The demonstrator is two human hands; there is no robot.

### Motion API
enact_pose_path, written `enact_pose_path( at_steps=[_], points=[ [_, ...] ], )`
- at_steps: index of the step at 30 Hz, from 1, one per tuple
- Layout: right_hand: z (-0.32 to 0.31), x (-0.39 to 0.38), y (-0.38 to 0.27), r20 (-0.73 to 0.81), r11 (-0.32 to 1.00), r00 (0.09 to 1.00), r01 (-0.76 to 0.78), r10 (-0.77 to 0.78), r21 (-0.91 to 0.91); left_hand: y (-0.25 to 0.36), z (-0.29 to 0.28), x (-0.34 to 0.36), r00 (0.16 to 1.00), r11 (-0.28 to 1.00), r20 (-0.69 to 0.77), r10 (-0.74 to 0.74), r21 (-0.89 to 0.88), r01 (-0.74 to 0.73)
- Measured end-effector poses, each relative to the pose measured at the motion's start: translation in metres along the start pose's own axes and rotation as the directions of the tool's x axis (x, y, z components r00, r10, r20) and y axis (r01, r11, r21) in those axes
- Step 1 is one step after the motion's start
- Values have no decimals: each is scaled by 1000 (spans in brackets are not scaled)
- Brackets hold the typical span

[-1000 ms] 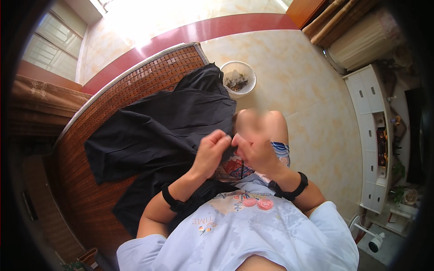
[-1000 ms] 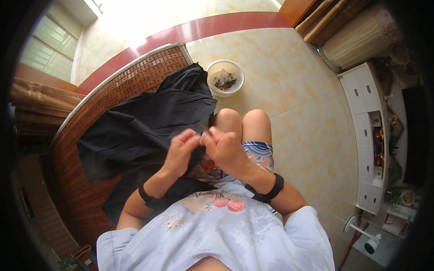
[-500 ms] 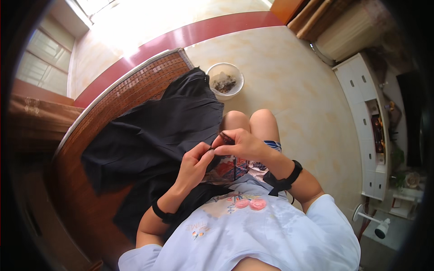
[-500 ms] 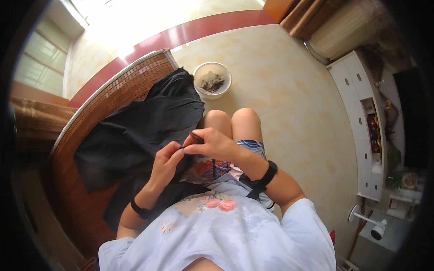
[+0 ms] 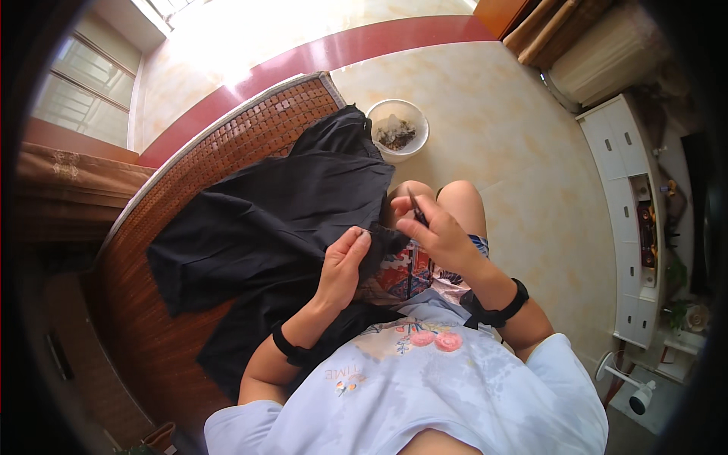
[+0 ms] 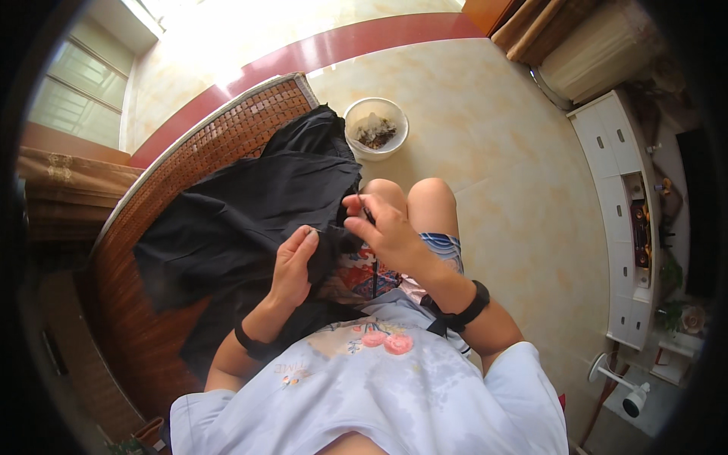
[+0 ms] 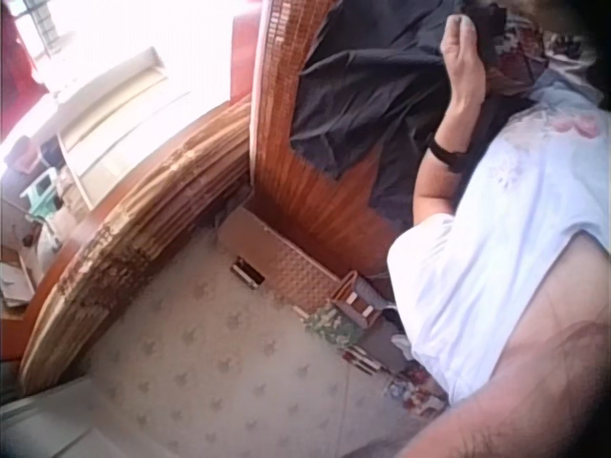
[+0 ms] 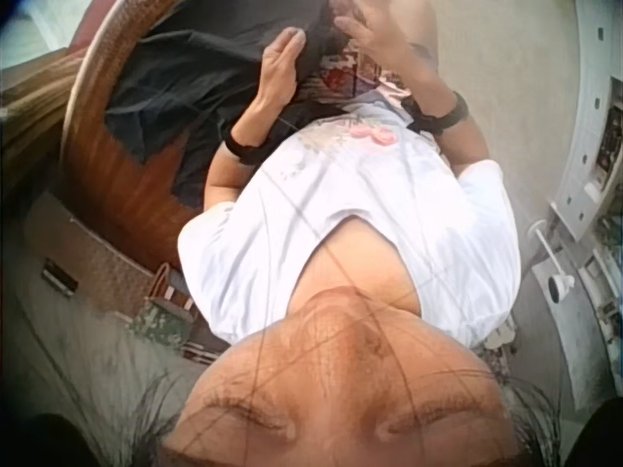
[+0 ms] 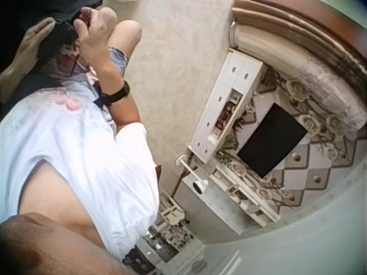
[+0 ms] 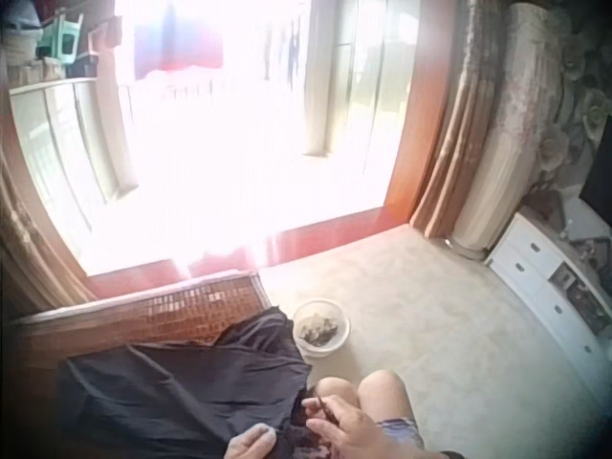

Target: The person lays out a pair of black pants on a bed and uses a needle and thread to sew the fabric. They cut the thread with a pair of scissors and handle items from a bowl.

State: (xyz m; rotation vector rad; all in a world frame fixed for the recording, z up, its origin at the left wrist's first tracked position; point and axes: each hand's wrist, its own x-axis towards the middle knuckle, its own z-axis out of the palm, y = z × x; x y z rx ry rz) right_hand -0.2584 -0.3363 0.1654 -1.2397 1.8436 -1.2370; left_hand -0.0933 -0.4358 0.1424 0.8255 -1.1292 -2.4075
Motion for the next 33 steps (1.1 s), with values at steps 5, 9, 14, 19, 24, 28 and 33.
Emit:
enact_pose_path(
  at_steps=[5,9,14,19,24,28,33],
  points=[
    [-14,-10,-48,195,871,921,-383,336,306,0,-6,-1,999,999,10,40,26,-40],
    [-8,-11,-53,418,866,828,-473,374,163,0,-7,1,997,991,12,83,101,-83],
    [-4,-9,-50,412,910,840,-410,353,56,-3,-16,3,991,996,92,92,6,-93],
    [-2,-8,-45,397,926,856,-375,331,34,3,-5,0,997,995,39,65,76,-68],
    [-1,-6,-45,384,925,861,-377,332,44,-1,-4,4,983,959,54,175,219,-182],
    [-3,-4,-47,301,887,886,-419,353,194,-1,-7,3,985,948,77,153,270,-168],
    [-8,4,-24,-24,918,978,-184,206,351,3,-8,-1,992,976,127,7,214,-34]
  ],
)
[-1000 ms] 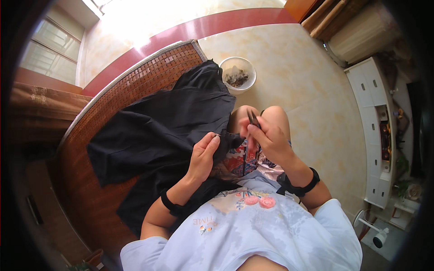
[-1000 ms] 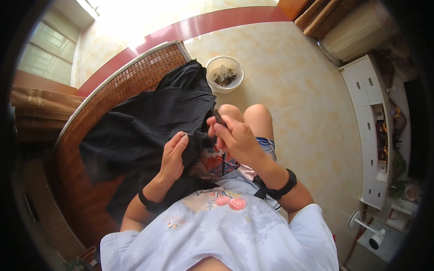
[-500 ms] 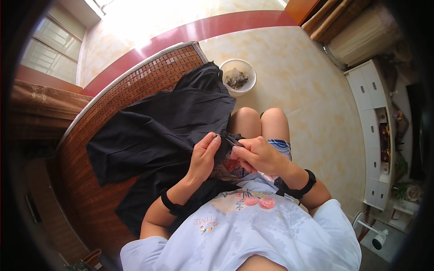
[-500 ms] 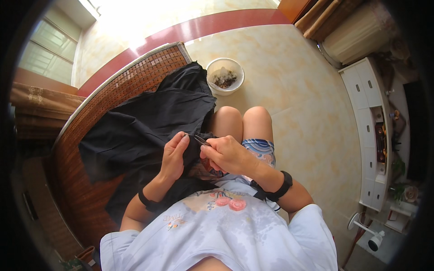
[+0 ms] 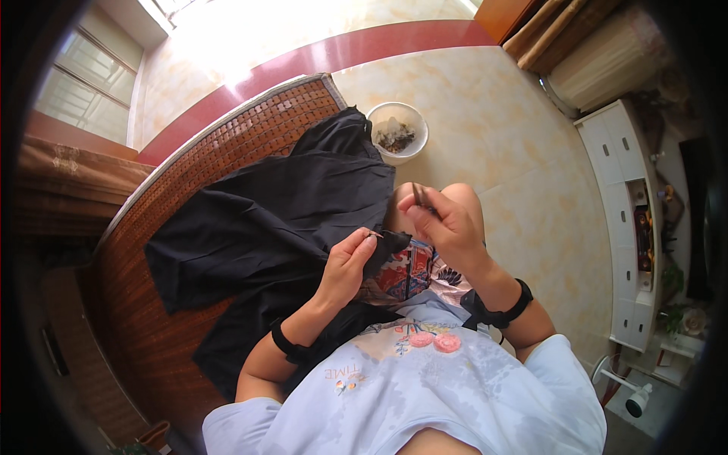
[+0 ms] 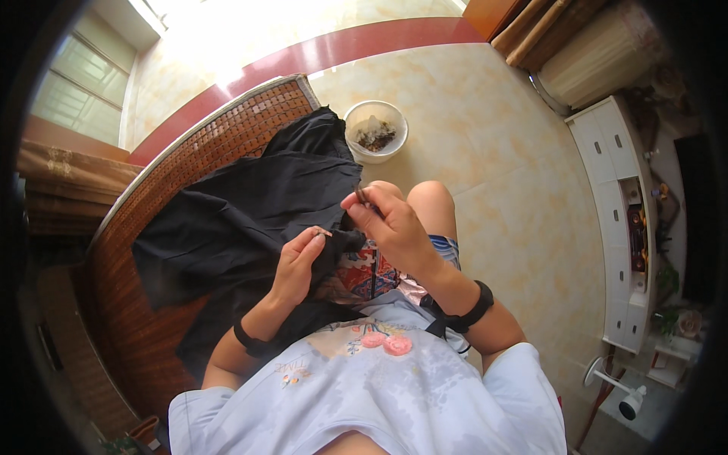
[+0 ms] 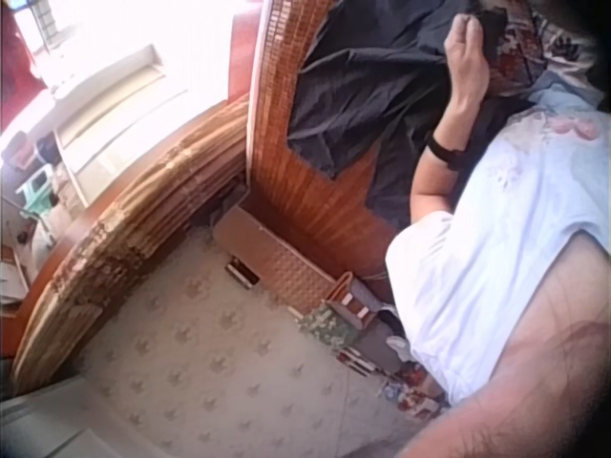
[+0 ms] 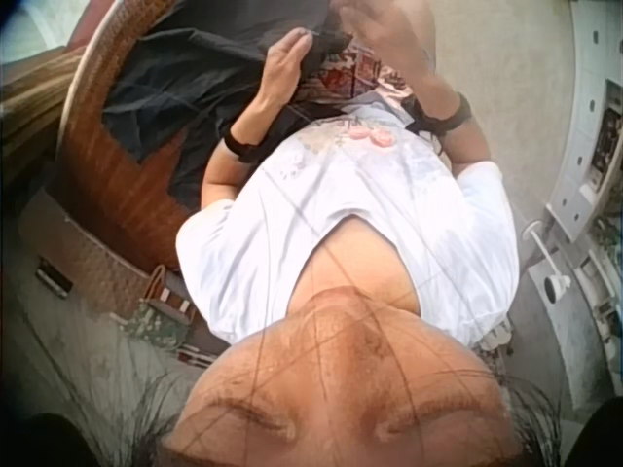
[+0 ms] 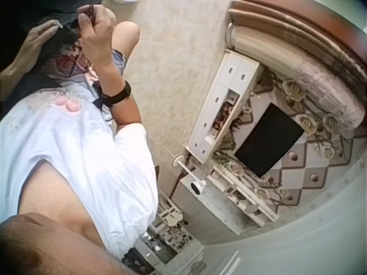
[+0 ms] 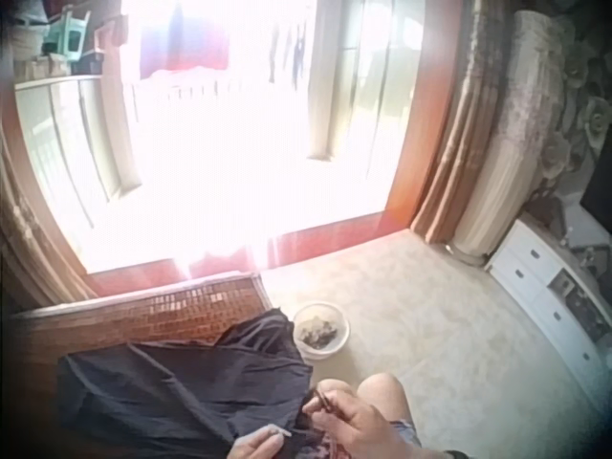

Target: The person lays out a pair of black pants on a bed and uses a needle and thread to sew the fabric. They cut the thread with a pair of scissors and handle items from a bowl.

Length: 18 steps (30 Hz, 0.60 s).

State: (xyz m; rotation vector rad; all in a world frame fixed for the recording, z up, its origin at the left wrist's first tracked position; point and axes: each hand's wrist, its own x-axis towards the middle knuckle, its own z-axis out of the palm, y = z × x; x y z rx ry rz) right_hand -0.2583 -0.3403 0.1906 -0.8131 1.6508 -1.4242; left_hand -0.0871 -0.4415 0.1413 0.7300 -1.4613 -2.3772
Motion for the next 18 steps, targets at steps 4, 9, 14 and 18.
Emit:
enact_pose_path(
  at_steps=[4,9,14,18],
  points=[
    [10,-1,13,229,999,973,-20,9,47,4,-1,3,990,981,-15,137,140,-134],
    [8,-2,20,140,978,990,-2,32,-209,2,-2,-1,967,942,-87,239,261,-209],
    [6,-7,18,-45,993,998,-45,40,-109,5,0,2,995,963,-90,-53,-268,27],
    [10,-21,-22,226,961,935,-259,274,-93,-1,-5,2,996,982,-93,-6,-189,-12]
  ],
)
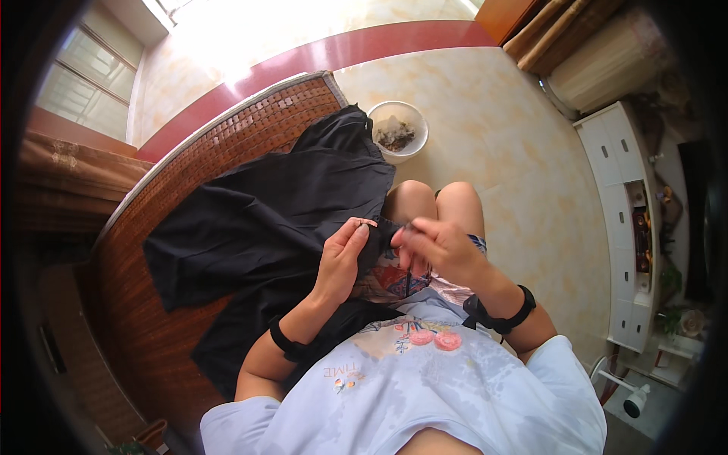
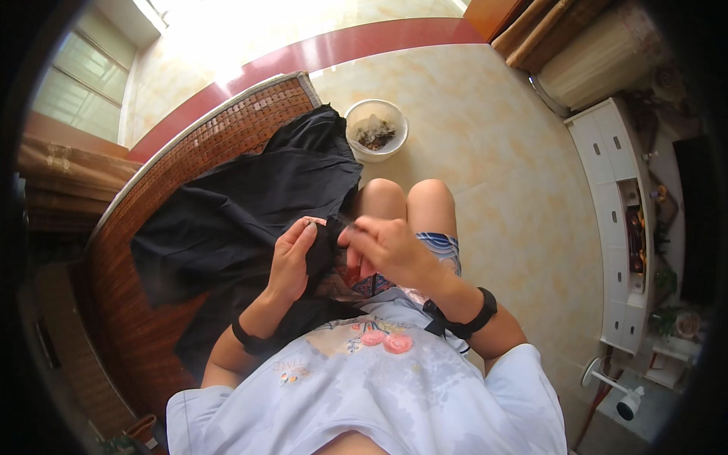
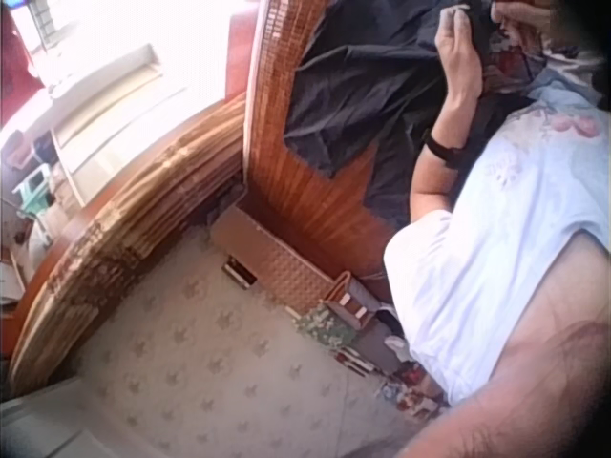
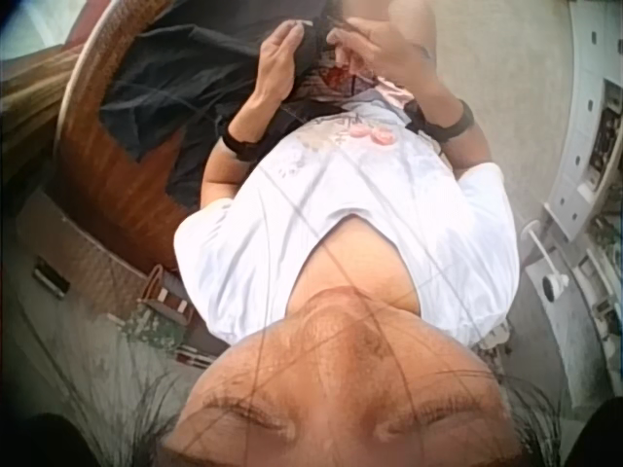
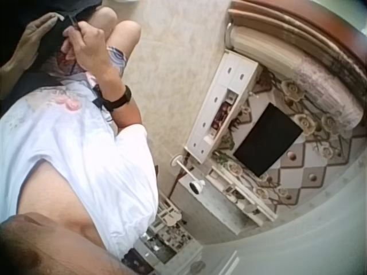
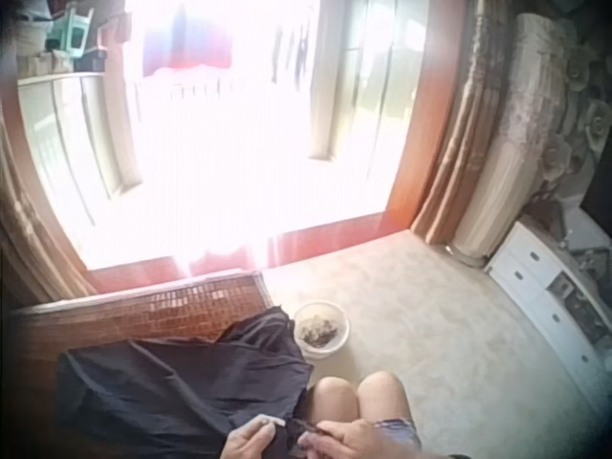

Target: The person lays out a pair of black pants on a bed and uses a needle and thread to sew the fabric. They cut the thread with a pair of scissors and handle items from a bowl.

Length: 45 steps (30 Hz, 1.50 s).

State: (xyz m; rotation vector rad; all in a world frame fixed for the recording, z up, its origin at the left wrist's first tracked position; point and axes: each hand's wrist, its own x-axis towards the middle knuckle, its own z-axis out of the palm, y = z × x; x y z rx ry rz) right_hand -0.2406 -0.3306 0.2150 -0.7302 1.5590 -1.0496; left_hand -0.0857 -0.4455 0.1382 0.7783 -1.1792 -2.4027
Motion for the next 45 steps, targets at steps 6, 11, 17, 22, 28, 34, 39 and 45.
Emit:
enact_pose_path(
  at_steps=[6,11,17,22,28,34,39,45],
  points=[
    [5,-1,-2,106,978,993,-37,59,-204,1,2,-1,991,978,34,130,158,-134],
    [7,1,-3,148,974,988,-9,44,-228,2,2,-2,979,936,51,195,290,-201],
    [7,3,-2,125,972,990,-34,65,-232,6,3,-2,975,930,74,211,292,-223],
    [8,7,-1,116,981,993,24,-1,-192,6,5,-4,989,971,104,107,202,-126],
    [-14,28,19,-89,904,910,384,-405,-187,3,6,-8,986,930,136,96,340,-137],
    [1,26,19,14,937,950,309,-311,-163,4,0,-4,951,880,222,216,378,-288],
    [2,33,19,46,868,896,439,-441,-232,15,2,-2,989,981,147,31,184,-58],
    [-8,45,8,31,835,918,374,-396,-404,20,-2,9,971,855,216,100,481,-195]
  ],
)
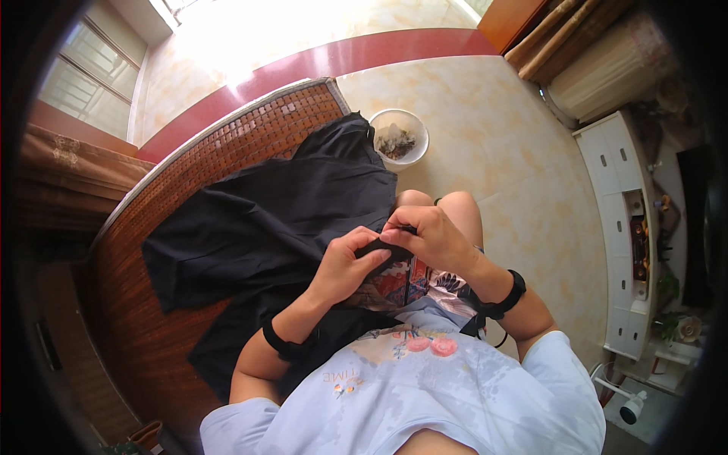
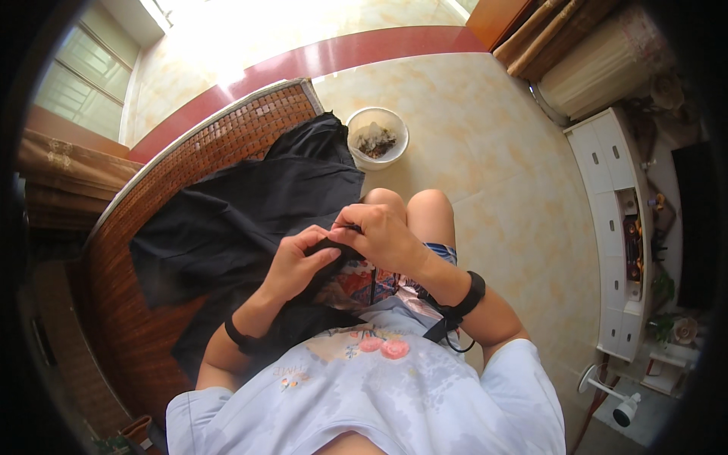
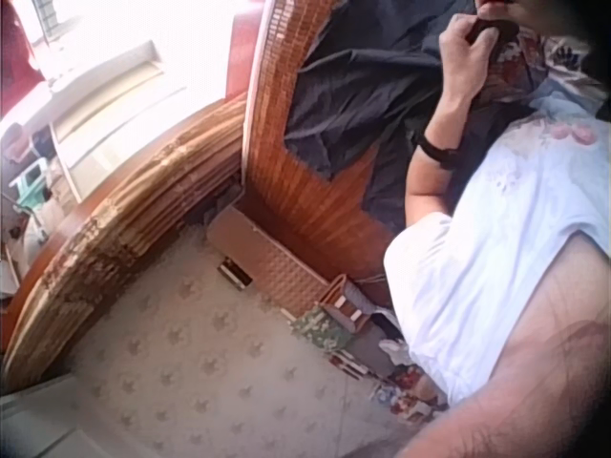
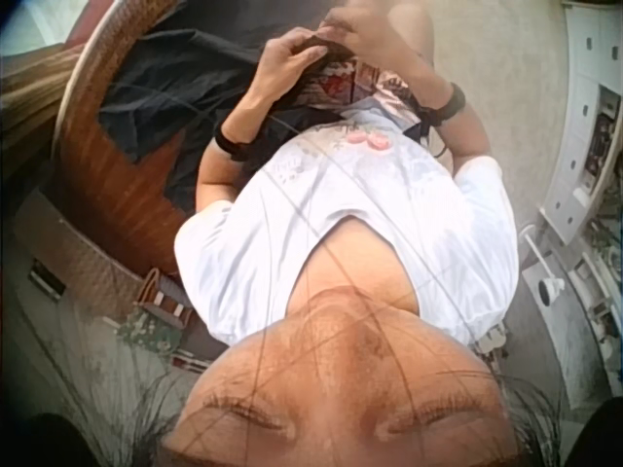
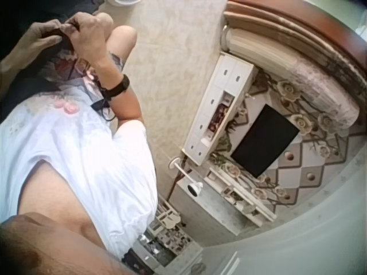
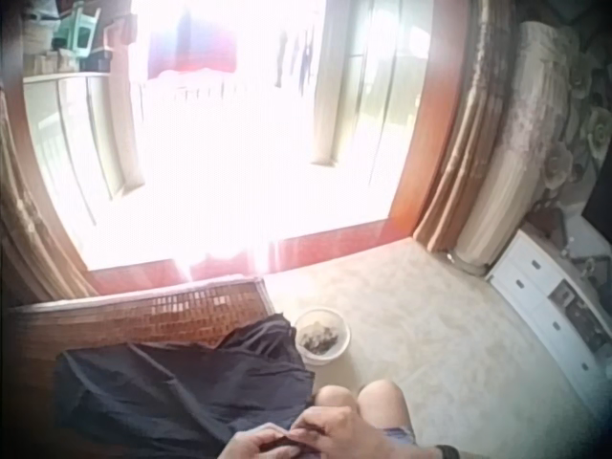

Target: The person lays out a pair of black pants on a bed and uses a needle and thread to sew the fabric. They cut the thread with a pair of scissors and handle items from a bowl.

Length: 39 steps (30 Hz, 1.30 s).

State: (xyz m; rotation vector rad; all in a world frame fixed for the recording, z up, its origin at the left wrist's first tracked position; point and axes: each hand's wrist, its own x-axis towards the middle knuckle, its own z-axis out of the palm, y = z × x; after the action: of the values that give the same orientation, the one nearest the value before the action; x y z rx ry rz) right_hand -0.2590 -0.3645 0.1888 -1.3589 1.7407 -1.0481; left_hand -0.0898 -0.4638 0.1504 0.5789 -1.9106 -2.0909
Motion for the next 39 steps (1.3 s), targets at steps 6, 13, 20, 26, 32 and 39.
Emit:
enact_pose_path(
  at_steps=[6,13,20,26,32,39],
  points=[
    [-23,28,18,57,974,981,-192,186,124,7,-15,35,964,911,99,-245,-316,264],
    [-70,65,46,-117,944,947,-277,300,180,-5,-32,65,926,798,123,-357,-475,370],
    [-101,143,123,-278,972,950,-187,142,-142,-16,-38,102,929,823,13,-371,-458,335],
    [-91,174,109,45,774,914,-367,403,517,-36,-50,127,900,812,-117,-420,-491,315],
    [-85,167,81,332,858,899,-395,286,328,-39,-51,135,928,858,-80,-363,-417,300],
    [-70,148,106,312,980,939,180,-145,-87,-23,-49,140,951,947,-60,-303,-130,294]
  ],
)
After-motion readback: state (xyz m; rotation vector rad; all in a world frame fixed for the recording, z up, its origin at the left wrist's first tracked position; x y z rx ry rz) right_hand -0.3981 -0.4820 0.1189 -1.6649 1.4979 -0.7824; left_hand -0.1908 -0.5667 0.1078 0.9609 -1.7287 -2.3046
